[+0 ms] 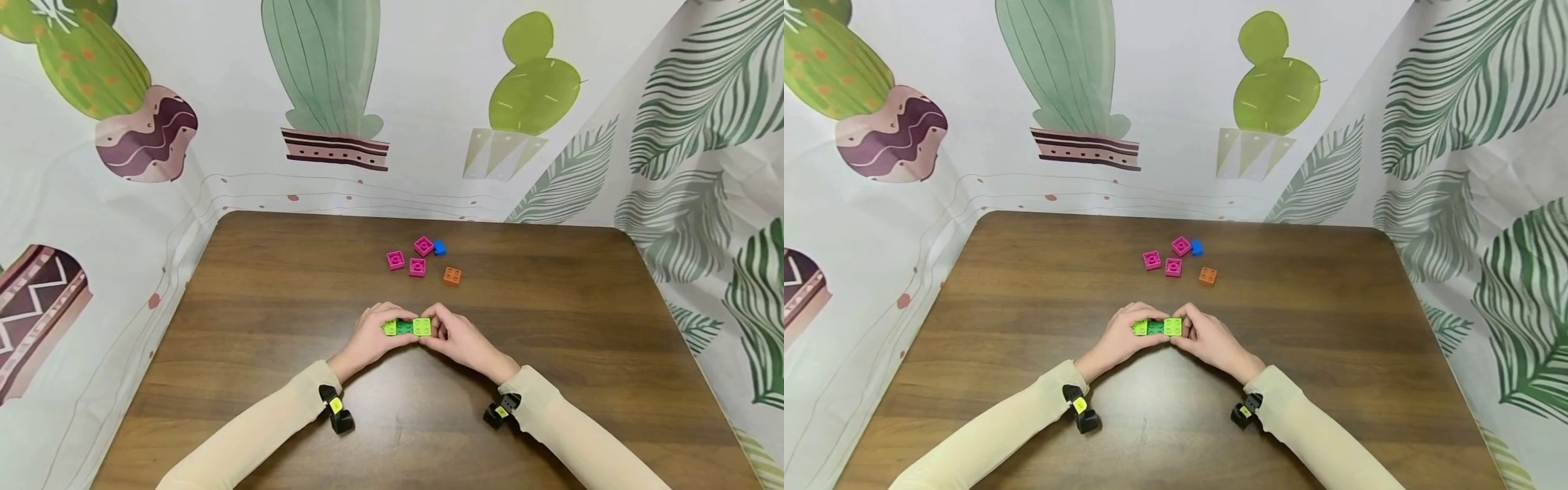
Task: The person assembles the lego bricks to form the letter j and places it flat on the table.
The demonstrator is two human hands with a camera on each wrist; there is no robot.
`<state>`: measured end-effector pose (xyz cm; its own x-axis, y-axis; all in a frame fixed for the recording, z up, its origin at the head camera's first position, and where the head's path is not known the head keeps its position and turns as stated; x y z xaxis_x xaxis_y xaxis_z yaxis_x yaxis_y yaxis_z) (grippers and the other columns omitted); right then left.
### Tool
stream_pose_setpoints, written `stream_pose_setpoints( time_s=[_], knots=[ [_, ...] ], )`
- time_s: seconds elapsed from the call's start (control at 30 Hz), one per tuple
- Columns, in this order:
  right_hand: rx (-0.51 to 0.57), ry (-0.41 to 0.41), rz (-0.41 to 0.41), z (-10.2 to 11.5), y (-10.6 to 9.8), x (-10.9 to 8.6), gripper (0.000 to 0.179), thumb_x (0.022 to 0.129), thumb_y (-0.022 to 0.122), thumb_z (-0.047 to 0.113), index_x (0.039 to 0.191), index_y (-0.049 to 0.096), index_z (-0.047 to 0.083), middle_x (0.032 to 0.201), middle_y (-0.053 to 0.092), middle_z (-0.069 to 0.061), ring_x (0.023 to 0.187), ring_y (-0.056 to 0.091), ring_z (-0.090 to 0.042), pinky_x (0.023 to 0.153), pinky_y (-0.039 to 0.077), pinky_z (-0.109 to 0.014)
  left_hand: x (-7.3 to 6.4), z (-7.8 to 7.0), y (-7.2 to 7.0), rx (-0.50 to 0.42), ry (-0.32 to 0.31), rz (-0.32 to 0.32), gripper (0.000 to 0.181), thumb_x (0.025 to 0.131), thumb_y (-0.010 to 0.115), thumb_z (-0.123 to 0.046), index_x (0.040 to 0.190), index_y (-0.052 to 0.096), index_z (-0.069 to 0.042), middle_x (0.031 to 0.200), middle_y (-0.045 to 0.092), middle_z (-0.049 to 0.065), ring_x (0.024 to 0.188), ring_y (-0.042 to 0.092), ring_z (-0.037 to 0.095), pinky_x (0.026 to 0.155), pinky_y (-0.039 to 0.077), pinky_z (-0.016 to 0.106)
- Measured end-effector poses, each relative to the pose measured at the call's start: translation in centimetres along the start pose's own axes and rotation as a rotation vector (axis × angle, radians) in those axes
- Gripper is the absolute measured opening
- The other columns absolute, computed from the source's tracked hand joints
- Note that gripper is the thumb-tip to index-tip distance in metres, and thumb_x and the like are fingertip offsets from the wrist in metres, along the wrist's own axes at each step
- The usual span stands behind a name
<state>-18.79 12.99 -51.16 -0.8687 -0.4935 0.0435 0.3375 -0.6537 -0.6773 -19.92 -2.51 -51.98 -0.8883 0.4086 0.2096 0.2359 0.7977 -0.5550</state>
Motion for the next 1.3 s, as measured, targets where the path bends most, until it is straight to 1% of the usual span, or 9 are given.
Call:
stream_pose_setpoints(
  time_s=[0.13,0.23,0.4,0.47,0.6,0.7,0.87,1.03,1.3],
  knots=[
    [0.014,-0.017,0.014,0.2,-0.2,0.1,0.035,0.093,0.08,0.016,0.12,0.058,0.017,0.086,0.057,0.005,0.069,0.051,-0.006,0.062,0.046,-0.024,0.1,0.0,0.0,0.006,-0.007,-0.002,0.035,0.083,0.089,-0.035,0.116,0.08,-0.027,0.111,0.072,-0.01,0.108,0.06,0.012,0.096,0.041,0.043],
    [0.037,-0.038,0.047,0.3,-0.3,0.2,0.034,0.094,0.08,0.018,0.12,0.058,0.016,0.087,0.059,0.003,0.069,0.052,-0.006,0.062,0.047,-0.024,0.1,0.0,0.0,0.008,-0.005,0.0,0.035,0.083,0.089,-0.035,0.116,0.08,-0.027,0.112,0.072,-0.01,0.108,0.06,0.012,0.097,0.041,0.043],
    [0.052,-0.058,0.145,-0.1,-0.3,0.2,0.034,0.099,0.074,0.029,0.128,0.058,0.019,0.093,0.063,0.006,0.075,0.057,-0.006,0.067,0.05,-0.026,0.1,0.1,-0.1,0.005,-0.014,0.006,0.036,0.083,0.09,-0.032,0.116,0.08,-0.024,0.112,0.073,-0.007,0.108,0.06,0.013,0.098,0.042,0.042],
    [0.044,-0.055,0.154,-0.5,-0.7,0.2,0.034,0.102,0.069,0.033,0.132,0.058,0.019,0.097,0.066,0.009,0.078,0.059,-0.006,0.07,0.052,-0.027,0.1,0.1,-0.1,0.006,-0.01,0.005,0.036,0.083,0.09,-0.031,0.116,0.08,-0.023,0.111,0.073,-0.006,0.107,0.06,0.013,0.097,0.043,0.041],
    [-0.019,-0.053,0.078,-1.3,-2.4,0.6,0.031,0.106,0.063,0.032,0.132,0.063,0.015,0.099,0.068,0.01,0.081,0.061,-0.007,0.072,0.052,-0.028,0.1,0.0,-0.3,0.005,-0.004,0.003,0.036,0.083,0.09,-0.031,0.117,0.08,-0.023,0.112,0.074,-0.006,0.107,0.061,0.014,0.096,0.044,0.041],
    [-0.109,-0.07,0.006,-1.4,-3.9,1.3,0.026,0.105,0.065,0.028,0.126,0.067,0.013,0.1,0.068,0.008,0.082,0.06,-0.009,0.073,0.053,-0.031,0.1,0.0,-0.3,0.005,-0.003,0.003,0.036,0.083,0.09,-0.032,0.117,0.08,-0.024,0.113,0.074,-0.007,0.108,0.061,0.013,0.097,0.045,0.041],
    [-0.259,-0.109,-0.066,-0.8,-5.8,3.3,0.022,0.102,0.069,0.023,0.121,0.069,0.012,0.104,0.069,0.002,0.086,0.064,-0.014,0.075,0.056,-0.038,0.1,0.1,-0.3,0.011,0.015,0.003,0.036,0.083,0.09,-0.031,0.117,0.079,-0.023,0.113,0.074,-0.007,0.107,0.061,0.013,0.094,0.047,0.038],
    [-0.323,-0.108,-0.078,-0.3,-6.7,5.5,0.023,0.099,0.073,0.021,0.12,0.069,0.013,0.108,0.07,-0.002,0.087,0.067,-0.018,0.076,0.058,-0.043,0.1,0.2,-0.3,-0.006,0.03,-0.007,0.036,0.082,0.091,-0.03,0.116,0.08,-0.023,0.113,0.073,-0.008,0.105,0.06,0.013,0.091,0.049,0.035],
    [-0.381,-0.091,-0.048,-0.6,-6.7,7.9,0.028,0.098,0.075,0.025,0.122,0.068,0.013,0.114,0.07,-0.005,0.094,0.07,-0.022,0.078,0.059,-0.046,0.1,0.2,-0.3,0.007,0.025,-0.001,0.037,0.083,0.09,-0.032,0.117,0.079,-0.024,0.113,0.073,-0.009,0.106,0.06,0.011,0.091,0.049,0.034]
  ],
)
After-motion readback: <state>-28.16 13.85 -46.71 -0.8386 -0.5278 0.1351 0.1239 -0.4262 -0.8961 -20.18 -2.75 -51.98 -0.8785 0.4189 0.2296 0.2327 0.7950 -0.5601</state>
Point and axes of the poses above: each hand's wrist, its own x-axis towards the middle knuckle, its own y-axis out of the palm, z = x × y, the point moved 9 cm from there along x, towards the middle knuckle
